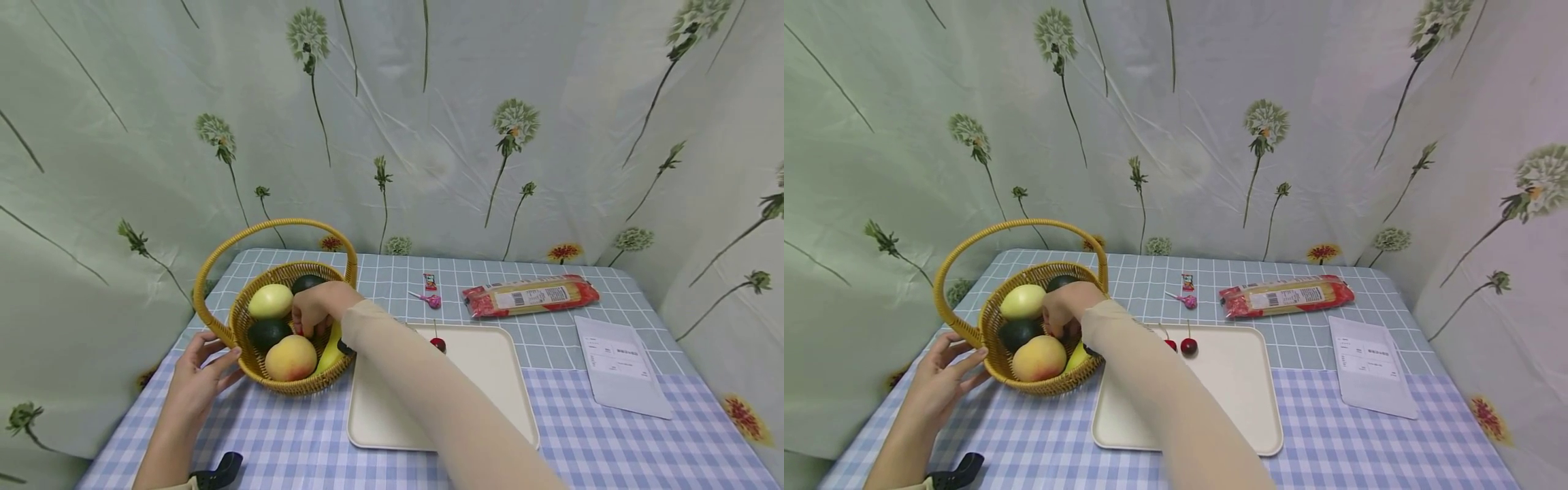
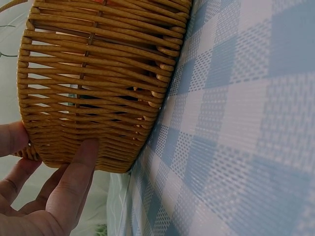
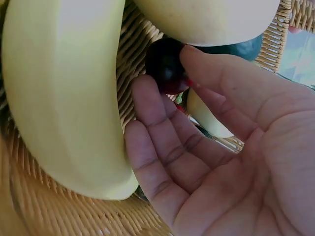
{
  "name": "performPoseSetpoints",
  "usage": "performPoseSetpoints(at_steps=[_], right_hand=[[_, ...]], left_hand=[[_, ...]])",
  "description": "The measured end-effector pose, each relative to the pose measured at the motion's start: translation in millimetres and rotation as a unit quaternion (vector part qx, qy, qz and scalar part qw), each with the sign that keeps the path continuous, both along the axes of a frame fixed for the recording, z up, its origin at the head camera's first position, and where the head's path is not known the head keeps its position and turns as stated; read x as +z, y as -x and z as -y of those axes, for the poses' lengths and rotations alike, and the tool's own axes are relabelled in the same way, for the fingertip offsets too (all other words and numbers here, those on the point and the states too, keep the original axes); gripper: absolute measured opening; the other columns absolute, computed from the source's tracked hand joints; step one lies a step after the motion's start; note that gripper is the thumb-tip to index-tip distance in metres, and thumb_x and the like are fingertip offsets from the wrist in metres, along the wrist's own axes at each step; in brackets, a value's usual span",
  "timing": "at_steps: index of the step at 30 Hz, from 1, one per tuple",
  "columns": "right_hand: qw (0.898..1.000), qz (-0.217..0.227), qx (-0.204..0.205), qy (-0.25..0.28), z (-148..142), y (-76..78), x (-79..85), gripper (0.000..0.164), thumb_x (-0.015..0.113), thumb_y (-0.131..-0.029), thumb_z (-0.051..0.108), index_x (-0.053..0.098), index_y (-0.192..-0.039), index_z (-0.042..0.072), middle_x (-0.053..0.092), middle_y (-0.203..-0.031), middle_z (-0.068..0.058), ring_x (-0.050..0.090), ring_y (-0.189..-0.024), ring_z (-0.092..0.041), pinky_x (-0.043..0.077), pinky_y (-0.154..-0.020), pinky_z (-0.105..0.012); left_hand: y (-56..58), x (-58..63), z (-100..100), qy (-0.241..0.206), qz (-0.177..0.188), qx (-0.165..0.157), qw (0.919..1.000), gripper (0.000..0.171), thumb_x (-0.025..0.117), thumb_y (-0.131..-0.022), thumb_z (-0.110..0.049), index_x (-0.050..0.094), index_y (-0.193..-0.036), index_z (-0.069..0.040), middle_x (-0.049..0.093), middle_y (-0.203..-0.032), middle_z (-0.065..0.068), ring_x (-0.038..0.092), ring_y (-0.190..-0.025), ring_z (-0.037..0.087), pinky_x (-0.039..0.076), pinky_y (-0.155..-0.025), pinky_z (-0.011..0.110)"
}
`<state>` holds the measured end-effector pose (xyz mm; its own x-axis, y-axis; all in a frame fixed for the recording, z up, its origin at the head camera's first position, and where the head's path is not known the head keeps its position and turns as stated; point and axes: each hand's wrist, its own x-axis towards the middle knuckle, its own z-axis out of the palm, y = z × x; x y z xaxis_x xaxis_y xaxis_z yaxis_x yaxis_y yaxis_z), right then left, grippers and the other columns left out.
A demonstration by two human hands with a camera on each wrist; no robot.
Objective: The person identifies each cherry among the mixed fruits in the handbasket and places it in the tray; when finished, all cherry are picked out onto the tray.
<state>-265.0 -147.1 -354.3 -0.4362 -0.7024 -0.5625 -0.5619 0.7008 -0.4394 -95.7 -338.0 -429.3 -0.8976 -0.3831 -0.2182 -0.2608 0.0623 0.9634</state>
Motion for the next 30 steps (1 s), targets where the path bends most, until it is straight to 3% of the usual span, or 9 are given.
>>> performPoseSetpoints(at_steps=[8, 15, 22, 30], right_hand=[[0.999, -0.003, 0.018, 0.04, -13.5, 3.8, 5.5, 0.007, 0.072, -0.104, 0.013, 0.071, -0.11, 0.014, 0.065, -0.104, 0.005, 0.069, -0.092, -0.013, 0.063, -0.094, -0.03], [0.995, -0.048, 0.045, 0.07, -31.3, 5.3, 12.7, 0.011, 0.072, -0.104, 0.019, 0.072, -0.115, 0.017, 0.068, -0.107, 0.004, 0.07, -0.095, -0.015, 0.055, -0.077, -0.019], [0.991, -0.038, 0.055, 0.115, -57.0, 8.6, 16.4, 0.018, 0.071, -0.105, 0.017, 0.072, -0.123, 0.013, 0.073, -0.093, -0.008, 0.061, -0.077, -0.016, 0.048, -0.064, -0.02], [0.984, -0.061, 0.059, 0.157, -97.4, 8.6, 20.6, 0.022, 0.069, -0.106, 0.019, 0.071, -0.127, 0.013, 0.071, -0.101, -0.001, 0.059, -0.085, -0.008, 0.052, -0.076, -0.02]], left_hand=[[-0.6, -0.5, -0.2, 0.0, -0.002, -0.002, 1.0, 0.037, 0.07, -0.105, -0.01, 0.05, -0.136, -0.017, 0.049, -0.132, 0.001, 0.066, -0.098, -0.002, 0.064, -0.082, 0.022], [0.1, -0.5, 0.0, -0.001, 0.0, 0.001, 1.0, 0.036, 0.069, -0.105, -0.01, 0.05, -0.135, -0.018, 0.049, -0.133, 0.0, 0.065, -0.098, -0.003, 0.064, -0.082, 0.022], [1.4, -0.6, -0.4, 0.005, 0.011, 0.009, 0.9999, 0.038, 0.069, -0.105, -0.01, 0.049, -0.137, -0.018, 0.047, -0.138, 0.001, 0.064, -0.098, -0.004, 0.064, -0.082, 0.022], [0.0, 0.7, 0.1, -0.004, 0.0, 0.004, 1.0, 0.036, 0.069, -0.105, -0.009, 0.05, -0.134, -0.018, 0.049, -0.133, 0.0, 0.066, -0.098, -0.003, 0.064, -0.082, 0.021]])
